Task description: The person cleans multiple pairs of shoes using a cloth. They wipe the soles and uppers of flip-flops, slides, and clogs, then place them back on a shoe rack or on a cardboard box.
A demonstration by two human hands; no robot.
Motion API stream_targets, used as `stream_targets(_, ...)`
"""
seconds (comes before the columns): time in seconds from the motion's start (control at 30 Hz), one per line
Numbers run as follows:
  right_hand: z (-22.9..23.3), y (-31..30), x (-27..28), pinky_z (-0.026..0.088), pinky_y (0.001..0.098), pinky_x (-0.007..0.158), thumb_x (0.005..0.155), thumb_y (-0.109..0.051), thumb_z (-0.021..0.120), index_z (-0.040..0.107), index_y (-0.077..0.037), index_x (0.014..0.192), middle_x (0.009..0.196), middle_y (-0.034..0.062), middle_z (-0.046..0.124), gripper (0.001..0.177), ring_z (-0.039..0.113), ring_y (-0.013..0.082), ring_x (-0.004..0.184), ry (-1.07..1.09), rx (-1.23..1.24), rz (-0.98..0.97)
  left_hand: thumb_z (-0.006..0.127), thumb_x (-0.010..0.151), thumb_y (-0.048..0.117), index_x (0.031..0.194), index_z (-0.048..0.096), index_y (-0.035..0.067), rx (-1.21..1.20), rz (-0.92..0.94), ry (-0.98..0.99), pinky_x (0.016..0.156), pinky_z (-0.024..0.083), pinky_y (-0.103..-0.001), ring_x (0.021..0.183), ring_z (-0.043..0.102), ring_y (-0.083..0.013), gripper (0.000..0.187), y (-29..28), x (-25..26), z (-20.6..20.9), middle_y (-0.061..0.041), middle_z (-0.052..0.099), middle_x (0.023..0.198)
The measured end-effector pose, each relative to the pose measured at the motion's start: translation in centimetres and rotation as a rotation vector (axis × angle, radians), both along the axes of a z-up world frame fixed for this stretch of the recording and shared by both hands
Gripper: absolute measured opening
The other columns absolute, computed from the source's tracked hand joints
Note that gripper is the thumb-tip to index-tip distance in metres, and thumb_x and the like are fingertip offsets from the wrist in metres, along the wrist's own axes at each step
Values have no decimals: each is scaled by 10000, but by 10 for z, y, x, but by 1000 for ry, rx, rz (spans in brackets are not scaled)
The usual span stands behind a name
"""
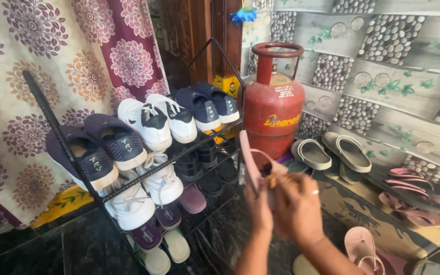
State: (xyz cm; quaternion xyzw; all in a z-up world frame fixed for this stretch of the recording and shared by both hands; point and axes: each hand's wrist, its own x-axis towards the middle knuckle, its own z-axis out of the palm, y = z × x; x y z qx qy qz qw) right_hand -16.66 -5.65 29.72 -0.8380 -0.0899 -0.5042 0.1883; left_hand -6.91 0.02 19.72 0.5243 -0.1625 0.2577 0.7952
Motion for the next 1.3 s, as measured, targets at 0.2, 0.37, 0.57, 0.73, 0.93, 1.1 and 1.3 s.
stream_targets(0.2, 24, -50, 26, 540, 422, 784, 964, -182, 701, 755, -57, 1121, 983, 202, 677, 208, 666, 337, 876, 156, 326, -104, 601, 1007, 356, 1442, 536, 17, -82, -503, 149, 1079, 425, -356, 1243, 569, -222, 556, 12, -28, -2, -104, 627, 1350)
stream_targets(0.37, 36, -79, 35, 549, 401, 762, 998, -195, 622, 593, -141, 1283, 1169, 166, 674, 292, 665, 298, 960, 263, 856, 421, 584, 949, 358, 1393, 554, 92, -347, -928, 456, 1029, 474, -367, 1180, 613, -208, 518, 24, -19, -17, -75, 651, 1277)
stream_targets(0.57, 26, -55, 24, 548, 379, 902, 845, -86, 727, 775, -128, 1119, 1104, 122, 631, 281, 672, 295, 1039, 401, -12, 375, 493, 1014, 432, 1469, 500, 79, -384, -1033, 333, 1064, 454, -329, 1254, 579, -182, 576, 19, -21, -18, -59, 612, 1365)
stream_targets(0.73, 33, -63, 29, 554, 383, 890, 819, -123, 753, 789, -132, 1081, 1070, 120, 666, 264, 673, 297, 1023, 296, -14, 320, 474, 1044, 441, 1473, 486, 21, -36, -912, 334, 1094, 445, -339, 1270, 552, -188, 601, 22, 4, -59, -95, 583, 1403)
stream_targets(0.93, 11, -69, 37, 562, 414, 872, 832, -134, 721, 791, -151, 1092, 1074, 164, 683, 270, 680, 350, 988, 268, 23, 115, 470, 1032, 487, 1471, 501, 10, -35, -862, 325, 1069, 459, -330, 1257, 565, -189, 649, 8, 5, -57, -98, 595, 1400)
stream_targets(1.1, 6, -68, 28, 588, 372, 877, 903, -221, 677, 750, -242, 1159, 978, 151, 783, 267, 780, 286, 909, 1158, 285, 33, 483, 1012, 507, 1449, 525, 20, -417, -849, 482, 1023, 499, -349, 1205, 606, -215, 656, 23, 19, -43, -109, 621, 1355)
stream_targets(1.3, -2, -64, 24, 518, 414, 907, 966, -204, 630, 695, -93, 1201, 1113, 175, 647, 268, 663, 327, 1028, 193, 272, 321, 499, 988, 532, 1422, 554, 32, -429, -790, 600, 967, 546, -373, 1143, 656, -245, 664, 1, 48, -88, -123, 651, 1302)
